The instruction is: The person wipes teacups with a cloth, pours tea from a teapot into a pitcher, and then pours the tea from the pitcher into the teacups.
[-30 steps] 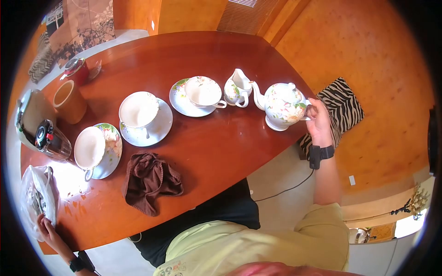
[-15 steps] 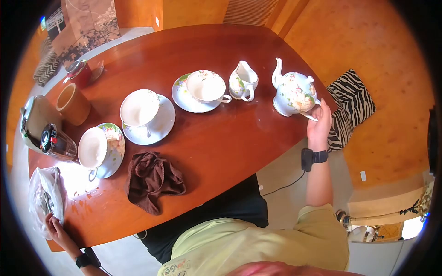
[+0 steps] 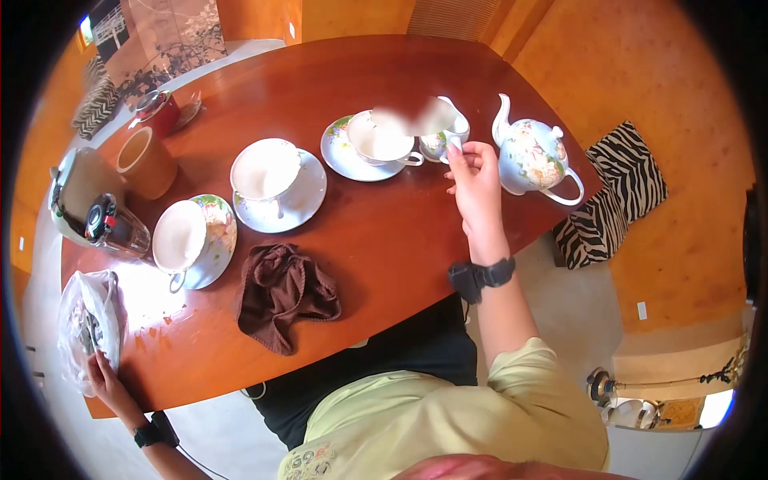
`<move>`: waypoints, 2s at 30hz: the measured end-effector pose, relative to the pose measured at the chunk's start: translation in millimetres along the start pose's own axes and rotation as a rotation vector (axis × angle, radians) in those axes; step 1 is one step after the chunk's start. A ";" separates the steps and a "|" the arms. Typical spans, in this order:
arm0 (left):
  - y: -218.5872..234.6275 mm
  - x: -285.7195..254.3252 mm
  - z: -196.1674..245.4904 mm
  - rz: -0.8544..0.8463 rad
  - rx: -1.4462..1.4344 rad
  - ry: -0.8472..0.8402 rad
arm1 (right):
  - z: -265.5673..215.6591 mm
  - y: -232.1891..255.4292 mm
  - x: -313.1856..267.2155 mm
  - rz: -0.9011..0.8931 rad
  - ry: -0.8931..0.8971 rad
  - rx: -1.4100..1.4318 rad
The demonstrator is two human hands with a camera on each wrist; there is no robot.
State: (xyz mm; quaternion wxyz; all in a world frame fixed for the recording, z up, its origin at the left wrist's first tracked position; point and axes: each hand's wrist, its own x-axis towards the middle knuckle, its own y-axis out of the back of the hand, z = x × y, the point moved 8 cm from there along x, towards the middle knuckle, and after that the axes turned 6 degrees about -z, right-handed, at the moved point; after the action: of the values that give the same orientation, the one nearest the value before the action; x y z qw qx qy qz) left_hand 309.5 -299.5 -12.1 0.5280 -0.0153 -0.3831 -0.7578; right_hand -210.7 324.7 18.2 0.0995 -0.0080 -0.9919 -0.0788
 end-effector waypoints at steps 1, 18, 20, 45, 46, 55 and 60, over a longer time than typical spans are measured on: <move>-0.7 -0.1 7.8 0.005 0.013 -0.051 | -0.6 -3.3 2.5 -0.008 0.001 0.001; -0.2 4.0 -29.4 -0.154 0.044 0.117 | -30.0 21.2 36.8 -0.582 -0.031 0.126; -2.5 2.8 -22.9 -0.141 0.041 0.085 | -43.4 19.5 40.1 -0.632 -0.035 0.073; -2.7 2.4 -41.5 -0.126 -0.071 0.075 | -113.7 -31.4 88.3 -0.964 0.048 -0.821; -2.5 2.3 -40.5 -0.117 -0.089 0.065 | -115.2 -33.0 88.4 -0.965 0.048 -0.822; -0.4 1.8 -41.9 -0.107 -0.010 0.066 | -129.4 -41.4 83.2 -0.939 0.083 -0.972; -2.2 3.2 -40.3 -0.124 -0.008 0.072 | -133.0 -40.8 79.7 -0.924 0.063 -1.001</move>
State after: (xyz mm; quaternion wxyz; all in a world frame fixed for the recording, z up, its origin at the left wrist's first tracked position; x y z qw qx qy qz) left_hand 321.6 -325.8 -40.4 0.4934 0.0339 -0.3610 -0.7906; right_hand -264.0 263.4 156.5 0.0686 0.3738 -0.7342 -0.5625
